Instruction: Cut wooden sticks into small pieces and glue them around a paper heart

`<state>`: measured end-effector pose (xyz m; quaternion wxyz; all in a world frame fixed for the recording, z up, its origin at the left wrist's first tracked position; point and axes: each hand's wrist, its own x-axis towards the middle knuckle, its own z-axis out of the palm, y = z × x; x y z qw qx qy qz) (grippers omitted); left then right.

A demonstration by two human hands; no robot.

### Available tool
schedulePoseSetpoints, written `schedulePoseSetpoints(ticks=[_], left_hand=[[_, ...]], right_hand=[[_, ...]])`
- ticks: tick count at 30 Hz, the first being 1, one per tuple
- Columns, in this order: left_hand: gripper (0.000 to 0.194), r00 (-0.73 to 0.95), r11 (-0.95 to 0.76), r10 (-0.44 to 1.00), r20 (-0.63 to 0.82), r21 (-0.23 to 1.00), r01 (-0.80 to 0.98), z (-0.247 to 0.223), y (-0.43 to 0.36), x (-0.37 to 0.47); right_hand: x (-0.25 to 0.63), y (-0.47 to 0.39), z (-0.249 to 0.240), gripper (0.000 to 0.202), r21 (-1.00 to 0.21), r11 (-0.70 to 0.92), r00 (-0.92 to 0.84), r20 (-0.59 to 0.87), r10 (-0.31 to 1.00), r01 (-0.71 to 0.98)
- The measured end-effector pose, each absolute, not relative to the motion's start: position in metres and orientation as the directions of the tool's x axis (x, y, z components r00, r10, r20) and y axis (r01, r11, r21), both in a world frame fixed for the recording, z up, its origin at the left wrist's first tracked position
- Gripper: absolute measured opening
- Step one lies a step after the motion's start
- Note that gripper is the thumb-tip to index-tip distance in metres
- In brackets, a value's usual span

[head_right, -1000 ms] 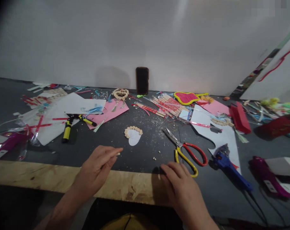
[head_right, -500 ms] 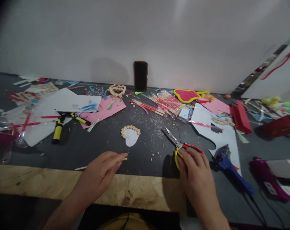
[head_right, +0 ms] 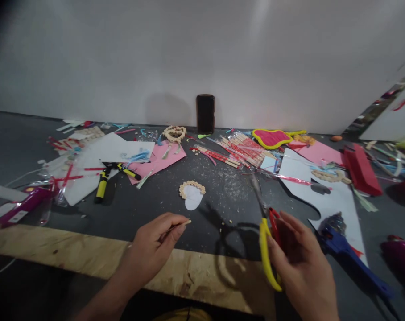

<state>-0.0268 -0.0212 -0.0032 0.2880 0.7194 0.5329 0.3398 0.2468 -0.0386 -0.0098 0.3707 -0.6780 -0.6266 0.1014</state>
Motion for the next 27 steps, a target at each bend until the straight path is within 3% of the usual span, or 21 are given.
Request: schedulePoseSetpoints(ticks=[1, 3, 8, 12, 18, 27], left_hand=[[0.018, 0.184, -0.25, 0.967, 0.176, 0.797, 0.549, -0.001, -0.021, -0.026], [0.017, 0.152, -0.216, 0.975, 0.16, 0.836, 0.504, 0.002, -0.021, -0.023], [0.023, 0.091, -0.061, 0.995, 0.03, 0.932, 0.357, 0.006, -0.022, -0.017], [0.026, 0.107, 0.012, 0.993, -0.041, 0.965, 0.262, 0.01, -0.025, -0.015], [0.022, 0.19, 0.005, 0.981, -0.041, 0.982, 0.191, 0.015, -0.031, -0.009], [0.023, 0.198, 0.035, 0.978, -0.062, 0.99, 0.138, 0.016, -0.036, -0.004]], right_hand=[[0.241, -0.043, -0.008, 0.046, -0.737, 0.093, 0.178, 0.281, 0.943, 0.669], [0.229, -0.05, -0.007, 0.055, -0.802, 0.156, 0.067, 0.237, 0.969, 0.577], [0.204, -0.056, -0.015, 0.072, -0.594, 0.318, -0.176, 0.285, 0.942, 0.739], [0.192, -0.057, -0.014, 0.075, -0.488, 0.415, -0.307, 0.288, 0.907, 0.768], [0.185, -0.061, -0.009, 0.082, -0.462, 0.45, -0.365, 0.265, 0.892, 0.764], [0.184, -0.065, -0.005, 0.076, -0.458, 0.483, -0.392, 0.285, 0.875, 0.746]])
